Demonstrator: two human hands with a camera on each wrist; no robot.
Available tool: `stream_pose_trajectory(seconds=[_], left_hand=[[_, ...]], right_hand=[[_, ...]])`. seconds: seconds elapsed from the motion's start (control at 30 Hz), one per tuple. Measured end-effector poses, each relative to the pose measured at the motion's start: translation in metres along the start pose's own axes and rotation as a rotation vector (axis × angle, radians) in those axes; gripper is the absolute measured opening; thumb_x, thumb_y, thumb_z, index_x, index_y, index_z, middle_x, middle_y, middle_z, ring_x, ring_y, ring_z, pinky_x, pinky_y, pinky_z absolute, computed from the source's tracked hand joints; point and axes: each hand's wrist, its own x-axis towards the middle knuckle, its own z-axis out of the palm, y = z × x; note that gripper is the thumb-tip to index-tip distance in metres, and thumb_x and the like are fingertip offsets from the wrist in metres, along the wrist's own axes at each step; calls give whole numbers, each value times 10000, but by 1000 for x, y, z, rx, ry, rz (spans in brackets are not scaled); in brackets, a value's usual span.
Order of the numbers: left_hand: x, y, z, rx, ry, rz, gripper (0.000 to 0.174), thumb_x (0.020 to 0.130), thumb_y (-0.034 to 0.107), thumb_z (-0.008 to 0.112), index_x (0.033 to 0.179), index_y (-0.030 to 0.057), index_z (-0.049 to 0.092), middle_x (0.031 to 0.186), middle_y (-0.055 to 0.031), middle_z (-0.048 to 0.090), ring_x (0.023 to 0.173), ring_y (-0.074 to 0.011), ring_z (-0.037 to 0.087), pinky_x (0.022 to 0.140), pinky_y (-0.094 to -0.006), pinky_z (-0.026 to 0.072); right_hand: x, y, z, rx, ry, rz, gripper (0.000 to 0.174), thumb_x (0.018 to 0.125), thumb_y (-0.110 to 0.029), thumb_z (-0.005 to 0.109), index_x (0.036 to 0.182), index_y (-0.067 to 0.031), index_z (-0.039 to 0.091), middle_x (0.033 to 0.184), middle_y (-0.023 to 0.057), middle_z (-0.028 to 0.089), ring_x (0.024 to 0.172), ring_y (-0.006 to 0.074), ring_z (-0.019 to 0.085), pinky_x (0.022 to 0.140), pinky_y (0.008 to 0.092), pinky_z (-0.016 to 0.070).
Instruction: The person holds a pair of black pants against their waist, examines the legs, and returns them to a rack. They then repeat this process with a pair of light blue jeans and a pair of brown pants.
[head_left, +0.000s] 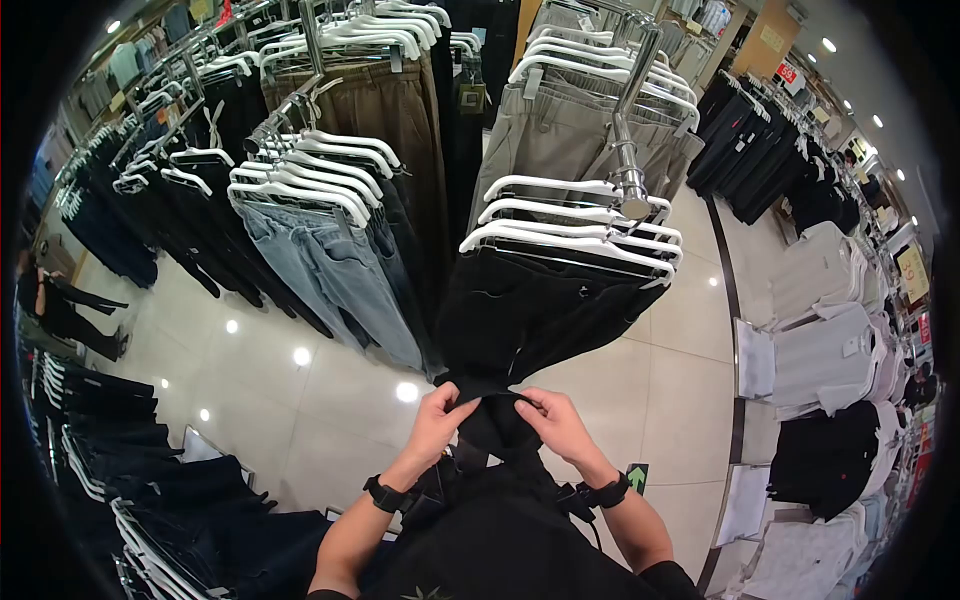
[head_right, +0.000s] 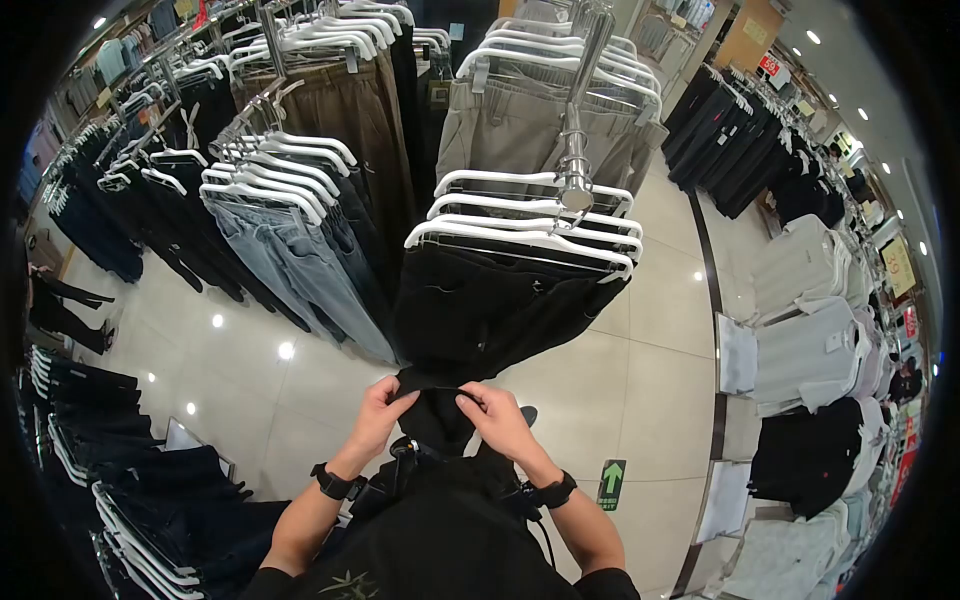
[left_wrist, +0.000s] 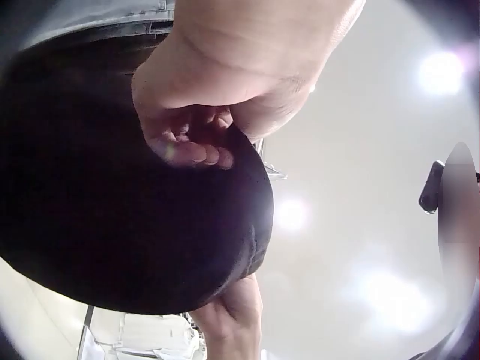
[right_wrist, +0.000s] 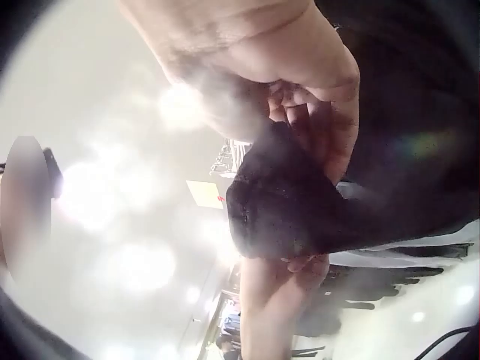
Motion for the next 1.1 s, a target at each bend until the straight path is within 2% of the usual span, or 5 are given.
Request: stream_pose_trajectory(seconds=[0.23,0.43,0.6,0.73,1.1], left_hand=[[-1,37,18,-63,97,56,85,866,-4,616,880,35,543,935,10,513,821,-61,477,741,-216,404],[6,42,12,139,-146,301,82,890,6,590,969,29,585,941,8,550,828,-79,510,756,-220,420],[1,39,7,30,-161,-20,111,939,133,589,960,27,613,785,38,563,753,-66,523,711,-214,419],[0,44,12,-276,-160,-301,188,966,242,575,898,73,621,787,57,578,738,-39,532,675,-222,429],[4,44,23,-502,-132,-294,214,984,290,527,895,104,588,850,26,621,780,-84,602,721,-263,496]], right_hand=[[4,8,-6,278,-157,102,301,993,-260,521,866,-11,632,717,-65,550,653,9,455,570,188,374],[2,7,-10,295,-230,118,334,996,-295,511,898,-6,646,769,-46,597,700,20,503,628,194,414],[2,0,-16,444,-192,137,338,998,-290,501,983,7,662,859,2,674,775,51,601,705,201,473],[0,-10,-20,551,-177,192,330,988,-316,516,982,-20,660,848,14,682,688,55,622,579,196,487],[-4,7,-23,616,-269,228,209,954,-238,586,867,-54,634,820,-47,632,821,29,588,759,204,454]])
